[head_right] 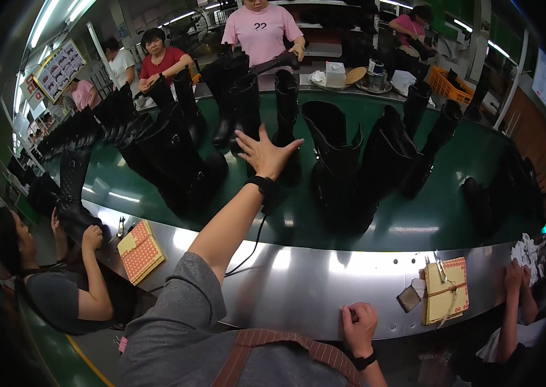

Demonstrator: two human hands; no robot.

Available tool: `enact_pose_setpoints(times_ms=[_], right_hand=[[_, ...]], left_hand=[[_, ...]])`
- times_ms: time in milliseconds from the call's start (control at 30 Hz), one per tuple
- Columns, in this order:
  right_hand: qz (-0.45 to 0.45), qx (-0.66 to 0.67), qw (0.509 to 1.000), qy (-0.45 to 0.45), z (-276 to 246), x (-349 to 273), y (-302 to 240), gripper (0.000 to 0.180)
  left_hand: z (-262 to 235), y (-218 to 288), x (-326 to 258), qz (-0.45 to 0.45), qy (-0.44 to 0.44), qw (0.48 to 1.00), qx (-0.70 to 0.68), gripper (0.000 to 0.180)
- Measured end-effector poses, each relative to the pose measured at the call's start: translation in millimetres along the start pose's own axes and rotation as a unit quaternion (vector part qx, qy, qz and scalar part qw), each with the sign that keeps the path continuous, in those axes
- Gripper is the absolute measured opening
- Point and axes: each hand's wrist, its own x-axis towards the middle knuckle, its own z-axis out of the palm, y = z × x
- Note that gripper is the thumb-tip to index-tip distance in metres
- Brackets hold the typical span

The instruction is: Inspecting and cleaning black leather boots on a factory production line.

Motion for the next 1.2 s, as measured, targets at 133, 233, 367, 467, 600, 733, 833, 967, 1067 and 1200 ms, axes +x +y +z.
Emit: enact_pose_setpoints(times_ms=[133, 233, 367, 467, 600, 733, 833, 967, 1067, 1200], right_hand=[[0.013, -0.001, 1.000, -0.010, -2, 1, 0, 0.011], [0.038, 0.019, 0.999, -0.019, -1, -1, 1, 0.011], [0.046, 0.038, 0.998, -0.004, -1, -3, 1, 0.011], [0.046, 0.075, 0.996, -0.032, -7, 8, -12, 0.011], [-0.066, 0.120, 0.985, -0.107, -14, 44, -52, 0.073], [-0.180, 0.202, 0.948, -0.166, 12, 66, -106, 0.119], [-0.203, 0.115, 0.945, -0.228, 20, 57, -121, 0.115], [-0.114, 0.194, 0.961, -0.160, 10, 41, -103, 0.076], [-0.033, 0.277, 0.960, -0.036, 7, 36, -85, 0.037], [-0.004, 0.312, 0.945, 0.099, 5, 39, -70, 0.029]], left_hand=[[37, -5, 27, -0.093, -0.033, 0.994, -0.038, 0.081], [42, -35, 33, -0.016, 0.009, 1.000, 0.003, 0.041], [-2, -64, 20, 0.055, 0.039, 0.997, 0.046, 0.041], [-62, -60, -11, 0.143, 0.067, 0.987, 0.035, 0.042], [-149, -38, -98, 0.235, 0.051, 0.970, -0.044, 0.033], [-211, -27, -200, 0.238, -0.065, 0.959, -0.140, 0.027], [-244, -49, -228, 0.342, -0.224, 0.900, -0.153, 0.071], [-240, -98, -229, 0.387, -0.177, 0.896, -0.128, 0.078], [-210, -125, -246, 0.373, -0.008, 0.922, -0.105, 0.085], [-175, -141, -263, 0.357, 0.163, 0.892, -0.222, 0.127]])
